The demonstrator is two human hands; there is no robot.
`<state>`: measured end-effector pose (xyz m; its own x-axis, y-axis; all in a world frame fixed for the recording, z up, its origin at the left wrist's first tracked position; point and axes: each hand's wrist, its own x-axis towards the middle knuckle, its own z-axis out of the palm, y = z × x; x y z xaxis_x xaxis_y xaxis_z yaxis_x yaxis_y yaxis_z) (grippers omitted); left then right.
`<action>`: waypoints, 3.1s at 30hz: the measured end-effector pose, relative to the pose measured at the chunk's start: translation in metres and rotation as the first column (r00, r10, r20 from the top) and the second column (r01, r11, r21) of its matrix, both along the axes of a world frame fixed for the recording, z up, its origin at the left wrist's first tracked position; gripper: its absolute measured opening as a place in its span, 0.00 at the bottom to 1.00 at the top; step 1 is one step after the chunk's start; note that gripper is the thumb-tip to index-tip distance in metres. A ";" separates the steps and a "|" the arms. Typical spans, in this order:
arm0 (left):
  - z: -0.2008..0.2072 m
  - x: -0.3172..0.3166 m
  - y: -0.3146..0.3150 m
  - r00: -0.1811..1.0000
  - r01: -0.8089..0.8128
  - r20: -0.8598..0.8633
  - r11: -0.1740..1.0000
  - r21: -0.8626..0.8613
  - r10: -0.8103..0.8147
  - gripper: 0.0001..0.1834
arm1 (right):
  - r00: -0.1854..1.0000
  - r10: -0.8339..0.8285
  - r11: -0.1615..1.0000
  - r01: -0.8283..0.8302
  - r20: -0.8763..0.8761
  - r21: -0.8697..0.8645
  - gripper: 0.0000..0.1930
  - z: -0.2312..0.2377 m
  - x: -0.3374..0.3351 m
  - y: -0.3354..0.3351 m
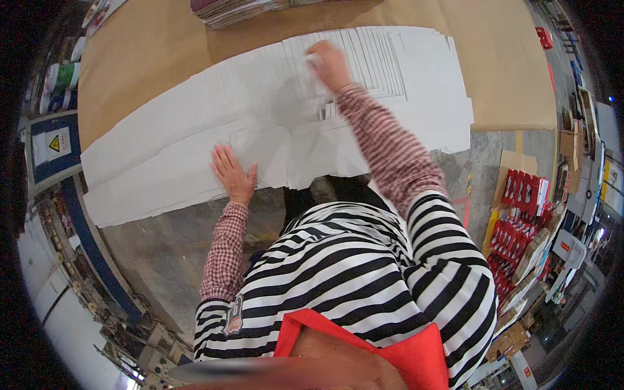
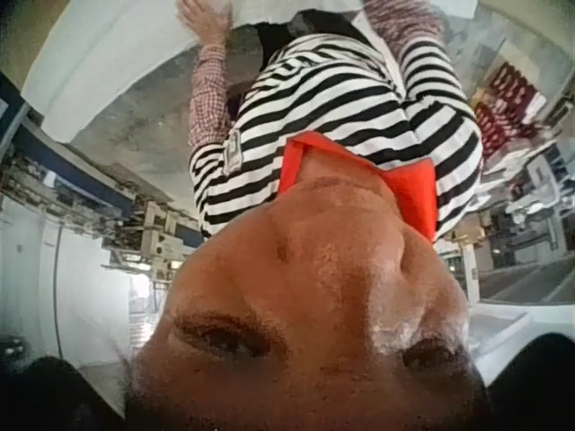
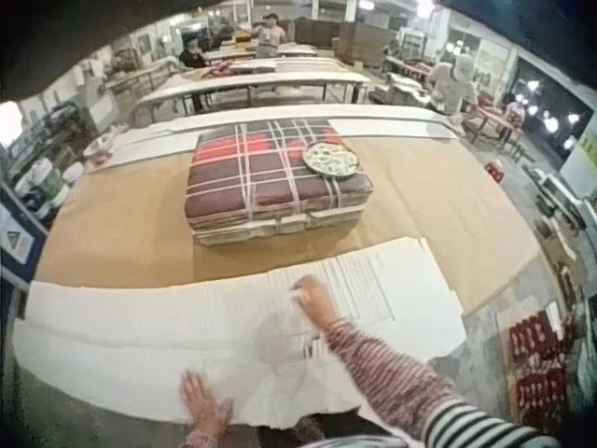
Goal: Manually aligning and stacking large white paper or cardboard sheets on an industrial workbench.
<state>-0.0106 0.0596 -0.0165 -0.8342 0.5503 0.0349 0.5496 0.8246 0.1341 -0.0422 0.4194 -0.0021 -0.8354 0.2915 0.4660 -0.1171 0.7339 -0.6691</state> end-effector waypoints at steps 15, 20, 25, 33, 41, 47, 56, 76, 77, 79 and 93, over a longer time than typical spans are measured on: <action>-0.001 -0.004 0.003 0.999 -0.033 -0.039 0.999 0.019 0.034 0.44 | 0.779 0.033 0.907 -0.286 0.626 0.308 0.18 -0.017 -0.032 0.172; 0.001 -0.003 -0.002 0.997 -0.057 -0.042 0.998 0.023 0.058 0.43 | 0.766 0.062 0.879 -0.346 0.640 0.329 0.18 -0.011 -0.038 0.170; 0.001 -0.003 -0.004 0.997 -0.051 -0.049 0.998 0.034 0.053 0.43 | 0.712 0.160 0.877 -0.420 0.684 0.233 0.17 -0.008 -0.039 0.177; -0.001 0.008 -0.015 0.997 -0.071 -0.040 0.997 -0.014 0.071 0.43 | 0.602 0.204 0.894 -0.435 0.772 0.103 0.12 -0.001 -0.059 0.169; -0.014 0.014 -0.027 0.996 -0.083 -0.033 0.997 0.000 0.083 0.43 | 0.318 0.483 0.803 -0.533 0.816 -0.267 0.22 0.004 -0.069 0.160; -0.015 0.012 -0.020 0.996 -0.069 -0.049 0.997 0.027 0.070 0.43 | 0.357 0.073 0.724 -0.661 0.931 0.197 0.32 0.005 -0.060 0.187; -0.025 0.006 -0.022 0.997 -0.069 -0.039 0.997 0.026 0.070 0.43 | 0.353 0.081 0.794 -0.589 0.932 0.154 0.21 0.031 -0.051 0.174; -0.009 0.010 -0.007 0.992 -0.125 -0.008 0.990 0.071 0.125 0.44 | 0.770 0.504 0.708 -0.628 0.392 0.323 0.21 0.010 -0.043 -0.002; -0.008 0.011 -0.005 0.987 -0.157 -0.011 0.979 0.131 0.160 0.44 | 0.731 0.592 0.663 -0.681 0.338 0.310 0.22 0.019 -0.034 -0.033; -0.007 0.017 -0.004 0.980 -0.194 -0.008 0.962 0.194 0.199 0.44 | 0.672 0.659 0.589 -0.740 0.337 0.324 0.21 0.037 -0.018 -0.088; -0.025 0.107 0.103 0.180 -0.721 0.963 -0.693 -0.011 -0.203 0.52 | 0.695 0.654 0.696 -0.708 0.300 0.122 0.15 -0.001 -0.059 -0.174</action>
<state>0.0961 0.1623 -0.0414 -0.5238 -0.2366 -0.8183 -0.4054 -0.7756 0.4837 -0.1009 0.2453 -0.0032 -0.8465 -0.4819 0.2262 -0.5147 0.6327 -0.5785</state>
